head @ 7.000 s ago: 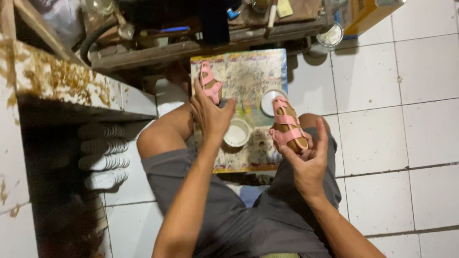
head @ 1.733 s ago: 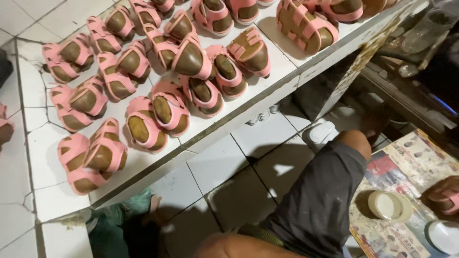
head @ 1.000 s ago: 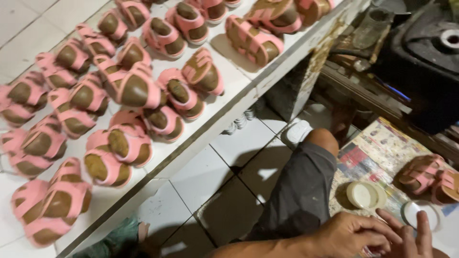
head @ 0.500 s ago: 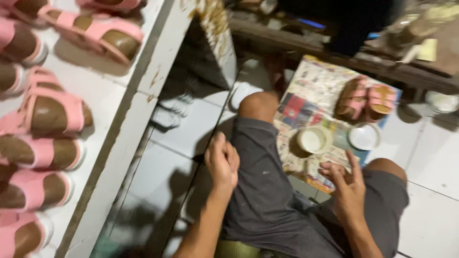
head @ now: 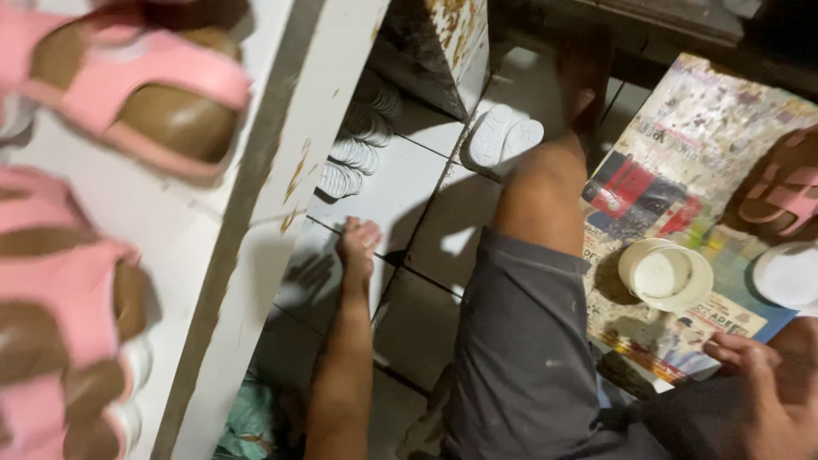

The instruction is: The person sits on the floor of a shoe workshop and assembles children's sandals. They hold a pink sandal upper, apply white glue from a bowl onto it and onto white rubber soles by hand, press the sole and upper together, and place the finished pairs on the board beside them.

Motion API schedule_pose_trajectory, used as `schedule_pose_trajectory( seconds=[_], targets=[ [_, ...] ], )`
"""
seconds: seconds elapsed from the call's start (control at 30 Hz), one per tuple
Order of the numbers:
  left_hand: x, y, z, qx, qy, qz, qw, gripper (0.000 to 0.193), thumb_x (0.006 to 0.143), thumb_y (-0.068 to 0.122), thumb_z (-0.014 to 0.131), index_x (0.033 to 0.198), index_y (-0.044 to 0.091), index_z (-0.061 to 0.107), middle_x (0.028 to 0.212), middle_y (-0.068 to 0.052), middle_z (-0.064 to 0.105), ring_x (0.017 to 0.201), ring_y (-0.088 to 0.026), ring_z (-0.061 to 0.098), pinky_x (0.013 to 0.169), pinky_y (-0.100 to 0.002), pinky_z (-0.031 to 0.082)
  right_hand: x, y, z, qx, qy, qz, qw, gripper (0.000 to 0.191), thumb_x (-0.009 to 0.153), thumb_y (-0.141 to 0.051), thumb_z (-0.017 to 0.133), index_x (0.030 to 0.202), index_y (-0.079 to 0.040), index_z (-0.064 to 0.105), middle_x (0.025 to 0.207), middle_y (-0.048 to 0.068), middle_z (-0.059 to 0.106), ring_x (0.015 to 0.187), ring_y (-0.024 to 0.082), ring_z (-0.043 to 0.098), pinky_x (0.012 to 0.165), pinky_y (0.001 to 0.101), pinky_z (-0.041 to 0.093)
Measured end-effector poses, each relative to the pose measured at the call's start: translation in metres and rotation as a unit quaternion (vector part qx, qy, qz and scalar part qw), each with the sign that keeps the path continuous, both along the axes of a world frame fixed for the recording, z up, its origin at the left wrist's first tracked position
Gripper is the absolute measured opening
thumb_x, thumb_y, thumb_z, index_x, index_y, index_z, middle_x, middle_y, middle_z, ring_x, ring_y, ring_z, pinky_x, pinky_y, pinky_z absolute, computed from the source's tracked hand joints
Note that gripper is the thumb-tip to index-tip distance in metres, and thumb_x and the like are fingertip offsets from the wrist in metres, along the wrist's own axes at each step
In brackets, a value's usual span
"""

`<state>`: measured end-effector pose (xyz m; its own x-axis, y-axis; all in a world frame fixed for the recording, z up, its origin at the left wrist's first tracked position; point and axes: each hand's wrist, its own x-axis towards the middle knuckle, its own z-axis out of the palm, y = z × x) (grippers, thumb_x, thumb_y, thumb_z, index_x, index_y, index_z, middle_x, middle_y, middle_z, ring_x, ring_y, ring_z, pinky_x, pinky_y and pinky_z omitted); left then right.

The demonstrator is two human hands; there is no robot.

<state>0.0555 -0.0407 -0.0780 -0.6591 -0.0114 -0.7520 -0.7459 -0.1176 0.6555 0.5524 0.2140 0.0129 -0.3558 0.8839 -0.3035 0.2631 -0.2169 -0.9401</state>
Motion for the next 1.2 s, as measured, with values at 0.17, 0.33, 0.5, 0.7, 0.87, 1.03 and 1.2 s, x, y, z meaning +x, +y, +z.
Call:
schedule_pose_trajectory(
  seconds=[0.17,0.33,0.5,0.7,0.87,1.03,1.2],
  targets=[
    [-0.057,0.015,-0.004,-0.042,0.046,0.104,0.993,0.057,0.101,0.045,0.049,0.151,0.020,0.040,0.158,-0.004,0.036,0.148,-0.028,0.033,0.117,-0.055,0.038,0.058,0.011,-0.040,-0.018,-0.126,0.025,0.992,0.054,0.127,-0.031,0.036,0.124,0.022,0.049,0.116,0.030,0.062,0.119,0.034,0.063,0.118,0.0503,0.048],
    [-0.086,0.040,-0.001,0.005,0.011,0.165,0.986,0.061,0.099,0.053,0.045,0.153,0.024,0.041,0.161,-0.001,0.042,0.150,-0.031,0.038,0.117,-0.053,0.030,0.071,0.008,-0.053,-0.031,-0.156,-0.013,0.987,0.053,0.127,-0.031,0.037,0.124,0.020,0.050,0.115,0.030,0.063,0.118,0.033,0.063,0.117,0.0488,0.048],
    [-0.101,0.051,0.003,0.029,0.035,0.168,0.985,0.061,0.100,0.056,0.039,0.155,0.027,0.039,0.162,0.005,0.040,0.148,-0.019,0.035,0.116,-0.053,0.029,0.076,0.006,-0.050,-0.037,-0.175,-0.032,0.983,0.051,0.126,-0.030,0.037,0.124,0.018,0.052,0.114,0.029,0.063,0.117,0.032,0.062,0.116,0.0472,0.048],
    [-0.102,0.053,0.009,-0.033,0.011,0.181,0.983,0.057,0.101,0.051,0.041,0.153,0.028,0.042,0.159,0.006,0.046,0.144,-0.020,0.046,0.112,-0.043,0.038,0.075,0.005,-0.052,-0.041,-0.185,-0.041,0.981,0.049,0.126,-0.030,0.038,0.123,0.017,0.053,0.113,0.028,0.064,0.115,0.031,0.062,0.115,0.0453,0.048],
    [-0.109,0.051,0.001,0.036,-0.012,0.184,0.982,0.055,0.104,0.047,0.042,0.155,0.028,0.035,0.160,-0.001,0.041,0.148,-0.027,0.042,0.111,-0.043,0.042,0.075,0.002,-0.050,-0.038,-0.189,-0.046,0.980,0.048,0.126,-0.030,0.039,0.123,0.015,0.055,0.111,0.027,0.064,0.114,0.030,0.062,0.113,0.0437,0.048],
    [-0.097,0.018,-0.020,0.069,-0.026,0.243,0.967,0.057,0.098,0.045,0.054,0.147,0.018,0.044,0.153,-0.002,0.048,0.137,-0.027,0.043,0.111,-0.045,0.042,0.076,0.008,-0.055,-0.019,-0.191,-0.044,0.980,0.046,0.127,-0.029,0.041,0.121,0.014,0.057,0.109,0.026,0.065,0.110,0.030,0.062,0.112,0.0435,0.049],
    [-0.032,-0.022,-0.028,0.258,-0.053,0.246,0.933,0.047,0.089,0.027,0.054,0.131,0.007,0.054,0.132,-0.009,0.059,0.124,-0.029,0.052,0.106,-0.046,0.046,0.065,0.015,-0.063,-0.061,-0.034,-0.060,0.996,0.038,0.127,-0.028,0.042,0.120,0.007,0.056,0.112,0.021,0.065,0.111,0.025,0.066,0.112,0.0423,0.052]
  ],
)
